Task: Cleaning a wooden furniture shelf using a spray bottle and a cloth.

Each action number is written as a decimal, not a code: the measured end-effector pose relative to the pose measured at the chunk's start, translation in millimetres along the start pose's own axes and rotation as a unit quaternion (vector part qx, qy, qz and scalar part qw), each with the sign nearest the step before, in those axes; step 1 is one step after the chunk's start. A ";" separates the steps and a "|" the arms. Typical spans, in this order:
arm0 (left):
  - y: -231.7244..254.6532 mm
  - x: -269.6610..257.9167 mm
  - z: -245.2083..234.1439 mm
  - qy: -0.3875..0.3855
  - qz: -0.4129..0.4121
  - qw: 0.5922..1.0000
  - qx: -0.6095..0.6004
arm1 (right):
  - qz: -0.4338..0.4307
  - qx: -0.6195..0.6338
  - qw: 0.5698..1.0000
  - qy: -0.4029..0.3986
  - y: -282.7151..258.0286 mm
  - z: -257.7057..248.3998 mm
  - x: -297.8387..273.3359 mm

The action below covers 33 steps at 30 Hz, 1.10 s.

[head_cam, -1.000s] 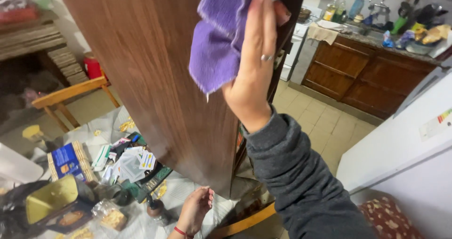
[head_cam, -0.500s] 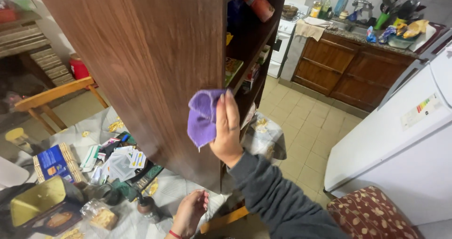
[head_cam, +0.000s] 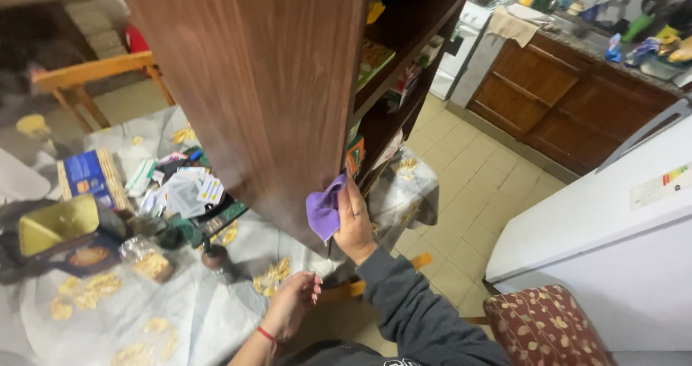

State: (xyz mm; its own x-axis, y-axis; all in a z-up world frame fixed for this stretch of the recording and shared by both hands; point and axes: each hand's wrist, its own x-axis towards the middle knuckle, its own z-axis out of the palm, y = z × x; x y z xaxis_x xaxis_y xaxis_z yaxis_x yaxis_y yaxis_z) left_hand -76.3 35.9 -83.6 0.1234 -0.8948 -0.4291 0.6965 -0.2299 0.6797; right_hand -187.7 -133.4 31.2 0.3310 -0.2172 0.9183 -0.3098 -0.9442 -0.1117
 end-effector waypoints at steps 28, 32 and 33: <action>89.3 -11.9 -54.1 -0.037 0.040 0.997 -0.056 | -0.187 -0.436 0.837 -0.273 -60.7 26.3 75.6; 105.4 -14.5 -53.6 -0.033 0.021 0.997 -0.066 | -0.164 -0.334 0.845 -0.384 -49.7 50.5 22.4; 105.0 -11.9 -56.2 -0.037 0.017 0.997 -0.066 | -0.162 -0.337 0.844 -0.386 -47.0 49.4 10.4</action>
State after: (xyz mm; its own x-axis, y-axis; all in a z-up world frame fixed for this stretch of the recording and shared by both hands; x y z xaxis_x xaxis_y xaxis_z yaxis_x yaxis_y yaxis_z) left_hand 35.1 43.9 -40.6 0.0995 -0.9277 -0.3598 0.7800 -0.1518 0.6071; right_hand -125.7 -103.4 27.2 0.8964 -0.3172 0.3096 -0.4423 -0.6866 0.5770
